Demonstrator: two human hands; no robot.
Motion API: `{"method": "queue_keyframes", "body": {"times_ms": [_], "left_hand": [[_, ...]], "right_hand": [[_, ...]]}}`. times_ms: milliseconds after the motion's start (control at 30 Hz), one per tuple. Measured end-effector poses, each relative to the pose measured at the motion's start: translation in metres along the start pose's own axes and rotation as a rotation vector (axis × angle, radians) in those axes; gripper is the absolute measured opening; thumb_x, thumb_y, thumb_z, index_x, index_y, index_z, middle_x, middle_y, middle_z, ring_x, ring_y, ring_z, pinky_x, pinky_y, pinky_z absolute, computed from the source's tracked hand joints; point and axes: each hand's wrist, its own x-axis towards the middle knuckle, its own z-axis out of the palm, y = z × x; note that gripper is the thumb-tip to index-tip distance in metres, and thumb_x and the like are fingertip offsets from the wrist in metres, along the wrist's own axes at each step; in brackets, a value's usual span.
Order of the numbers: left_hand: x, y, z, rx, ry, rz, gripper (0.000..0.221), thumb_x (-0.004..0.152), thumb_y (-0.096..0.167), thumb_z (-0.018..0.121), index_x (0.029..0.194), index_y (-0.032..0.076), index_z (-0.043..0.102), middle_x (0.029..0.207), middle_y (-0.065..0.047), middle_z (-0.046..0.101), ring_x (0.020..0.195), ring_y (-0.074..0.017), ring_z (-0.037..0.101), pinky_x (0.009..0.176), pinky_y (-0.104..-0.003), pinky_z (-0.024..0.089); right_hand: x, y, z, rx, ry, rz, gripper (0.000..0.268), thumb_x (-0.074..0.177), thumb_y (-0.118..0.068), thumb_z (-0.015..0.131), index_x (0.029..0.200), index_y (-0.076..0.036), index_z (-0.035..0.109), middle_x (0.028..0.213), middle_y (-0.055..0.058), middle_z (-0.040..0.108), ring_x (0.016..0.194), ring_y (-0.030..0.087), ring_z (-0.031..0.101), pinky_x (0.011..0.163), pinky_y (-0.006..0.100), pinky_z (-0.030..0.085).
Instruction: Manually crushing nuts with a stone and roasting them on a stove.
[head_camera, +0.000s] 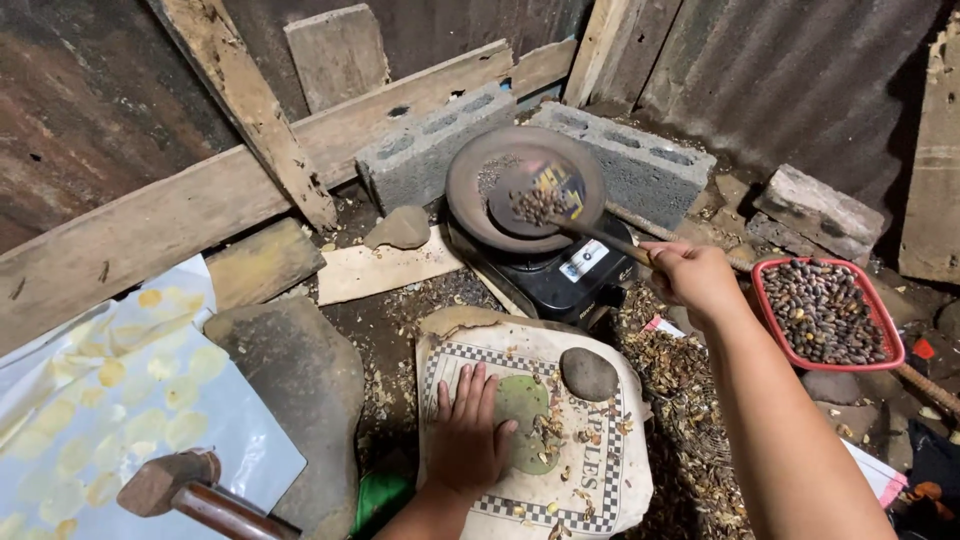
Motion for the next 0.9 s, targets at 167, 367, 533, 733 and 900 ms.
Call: {"method": "queue_keyframes", "body": {"times_ms": [167,367,533,733,900], "left_hand": [[0.0,0.0,-0.001,-0.029,-0.001,0.002,0.071,0.095,0.037,0.058,0.149,-0.005,0.038,0.161,-0.026,0.029,0.152,-0.0411,0.02,0.119,-0.061,0.006],[0.001,0.003,-0.007,-0.061,-0.011,-0.006,0.073,0.091,0.034,0.064,0.147,-0.006,0.039,0.16,-0.027,0.029,0.151,-0.0424,0.021,0.118,-0.063,0.007],[0.002,0.004,-0.009,-0.078,0.006,-0.01,0.074,0.09,0.034,0.067,0.146,-0.006,0.04,0.16,-0.026,0.031,0.151,-0.0417,0.022,0.118,-0.063,0.008],[0.004,0.006,-0.014,-0.1,-0.038,-0.053,0.075,0.09,0.034,0.07,0.146,-0.005,0.04,0.159,-0.026,0.031,0.151,-0.0412,0.021,0.119,-0.062,0.008],[0.005,0.006,-0.013,-0.127,-0.041,-0.058,0.074,0.089,0.032,0.072,0.146,-0.004,0.041,0.16,-0.025,0.031,0.151,-0.04,0.021,0.119,-0.061,0.008]], "right_hand": [[0.001,-0.03,0.003,-0.052,-0.021,0.098,0.026,0.102,-0.012,0.055,0.113,0.003,0.072,0.064,0.004,0.054,0.045,0.013,0.038,0.041,0.029,0.027],[0.024,-0.05,-0.012,-0.148,-0.052,0.249,0.027,0.104,-0.017,0.048,0.106,-0.003,0.07,0.062,0.0,0.048,0.043,0.011,0.034,0.036,0.028,0.023],[0.056,-0.04,-0.019,-0.156,-0.138,0.362,0.03,0.106,-0.02,0.041,0.112,-0.012,0.068,0.059,-0.006,0.038,0.043,0.007,0.034,0.032,0.025,0.015],[0.03,-0.034,0.018,-0.121,-0.013,0.249,0.028,0.106,-0.021,0.047,0.116,-0.013,0.072,0.065,-0.002,0.053,0.042,0.009,0.04,0.031,0.026,0.021],[0.025,0.005,0.023,-0.075,0.071,0.08,0.023,0.103,-0.023,0.059,0.116,-0.011,0.074,0.066,0.002,0.058,0.041,0.01,0.042,0.034,0.026,0.025]]}}
